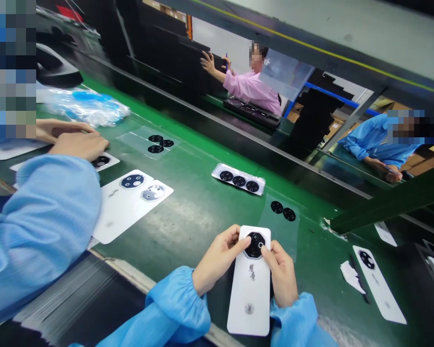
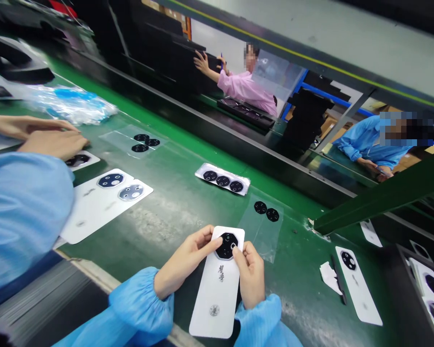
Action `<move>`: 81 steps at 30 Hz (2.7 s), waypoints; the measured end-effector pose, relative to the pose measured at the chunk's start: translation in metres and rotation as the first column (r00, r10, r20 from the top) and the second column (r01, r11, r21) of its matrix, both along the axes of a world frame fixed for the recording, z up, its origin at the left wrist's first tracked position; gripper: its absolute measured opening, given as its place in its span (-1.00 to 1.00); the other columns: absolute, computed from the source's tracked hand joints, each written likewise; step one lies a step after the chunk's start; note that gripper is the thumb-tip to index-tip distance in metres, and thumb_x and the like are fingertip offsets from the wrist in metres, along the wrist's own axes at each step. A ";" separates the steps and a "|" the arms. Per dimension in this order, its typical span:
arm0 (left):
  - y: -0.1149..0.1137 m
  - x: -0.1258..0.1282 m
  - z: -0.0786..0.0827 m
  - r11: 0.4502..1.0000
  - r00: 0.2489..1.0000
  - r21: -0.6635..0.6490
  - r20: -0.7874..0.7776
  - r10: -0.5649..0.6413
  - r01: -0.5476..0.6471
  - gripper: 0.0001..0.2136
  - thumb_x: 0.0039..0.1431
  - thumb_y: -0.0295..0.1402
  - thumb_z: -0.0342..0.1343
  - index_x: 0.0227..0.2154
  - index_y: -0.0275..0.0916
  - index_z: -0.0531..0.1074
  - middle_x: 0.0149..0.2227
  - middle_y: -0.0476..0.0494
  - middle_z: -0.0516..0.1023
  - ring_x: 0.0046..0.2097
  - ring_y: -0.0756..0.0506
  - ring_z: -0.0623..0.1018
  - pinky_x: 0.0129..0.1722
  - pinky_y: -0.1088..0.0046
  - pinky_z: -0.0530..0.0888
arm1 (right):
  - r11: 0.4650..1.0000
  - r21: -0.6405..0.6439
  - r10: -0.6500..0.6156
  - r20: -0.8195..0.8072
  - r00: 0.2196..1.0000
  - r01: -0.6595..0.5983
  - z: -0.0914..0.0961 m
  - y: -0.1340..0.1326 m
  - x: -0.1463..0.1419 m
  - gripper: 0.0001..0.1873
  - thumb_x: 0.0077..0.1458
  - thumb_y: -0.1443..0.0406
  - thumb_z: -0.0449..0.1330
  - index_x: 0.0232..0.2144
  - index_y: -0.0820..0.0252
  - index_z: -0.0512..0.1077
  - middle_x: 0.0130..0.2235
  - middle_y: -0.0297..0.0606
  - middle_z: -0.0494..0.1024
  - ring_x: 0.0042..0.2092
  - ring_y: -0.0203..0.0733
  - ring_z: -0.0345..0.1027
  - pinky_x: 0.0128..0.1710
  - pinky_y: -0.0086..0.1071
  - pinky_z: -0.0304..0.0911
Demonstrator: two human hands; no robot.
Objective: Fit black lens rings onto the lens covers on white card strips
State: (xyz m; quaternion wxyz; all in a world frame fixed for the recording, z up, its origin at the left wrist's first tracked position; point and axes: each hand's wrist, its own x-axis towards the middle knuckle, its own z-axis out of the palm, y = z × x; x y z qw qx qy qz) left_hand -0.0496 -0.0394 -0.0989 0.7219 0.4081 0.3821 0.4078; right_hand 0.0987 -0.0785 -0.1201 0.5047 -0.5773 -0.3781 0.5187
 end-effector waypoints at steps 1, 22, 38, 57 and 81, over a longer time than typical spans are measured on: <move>0.000 0.000 0.000 1.000 1.000 0.006 0.000 -0.007 0.007 -0.70 -0.03 -0.14 0.22 -0.44 -0.26 0.30 -0.44 0.01 0.43 -0.35 -0.02 0.43 -0.34 0.51 0.33 | 1.000 0.007 0.009 0.005 1.000 -0.009 0.002 0.000 -0.001 -0.64 -0.04 0.02 0.22 -0.47 0.18 0.30 -0.62 -0.48 0.21 -0.59 -0.36 0.11 -0.62 -0.50 0.04; 0.001 0.007 0.004 0.996 0.991 0.049 -0.119 -0.065 0.072 -0.68 -0.06 -0.18 0.22 -0.59 -0.26 0.21 -0.61 0.11 0.25 -0.52 0.07 0.25 -0.54 0.59 0.15 | 0.995 0.028 0.097 0.013 0.995 -0.097 0.003 0.001 0.000 -0.62 -0.02 0.01 0.21 -0.51 0.20 0.27 -0.61 -0.51 0.16 -0.57 -0.42 -0.03 -0.59 -0.51 -0.07; 0.011 0.001 0.002 0.989 0.992 -0.114 0.071 0.107 -0.099 -0.63 -0.01 -0.04 0.17 -0.57 -0.26 0.26 -0.59 0.09 0.31 -0.53 0.08 0.30 -0.51 0.60 0.23 | 0.981 -0.167 0.061 -0.213 0.975 -0.098 0.021 -0.034 0.008 -0.58 -0.16 0.06 0.35 -0.54 0.19 0.24 -0.63 -0.42 0.43 -0.62 -0.39 0.23 -0.58 -0.54 0.07; 0.007 0.001 0.007 0.994 0.995 -0.110 0.094 0.024 -0.014 -0.52 0.05 0.06 0.07 -0.35 -0.34 0.55 -0.49 -0.10 0.51 -0.45 -0.01 0.43 -0.46 0.55 0.31 | 0.982 -0.081 0.145 -0.254 0.956 -0.170 0.003 -0.046 -0.001 -0.57 -0.05 0.06 0.28 -0.49 0.14 0.12 -0.65 -0.51 0.30 -0.62 -0.43 0.02 -0.53 -0.50 -0.10; 0.008 0.001 0.005 0.991 0.997 -0.137 0.083 0.004 0.007 -0.52 0.07 0.06 0.04 -0.34 -0.32 0.55 -0.47 -0.11 0.53 -0.44 -0.03 0.46 -0.45 0.54 0.32 | 0.980 -0.146 0.085 -0.301 0.950 -0.135 0.003 -0.045 -0.005 -0.53 -0.15 0.03 0.32 -0.53 0.14 0.13 -0.66 -0.49 0.27 -0.62 -0.41 0.03 -0.56 -0.52 -0.10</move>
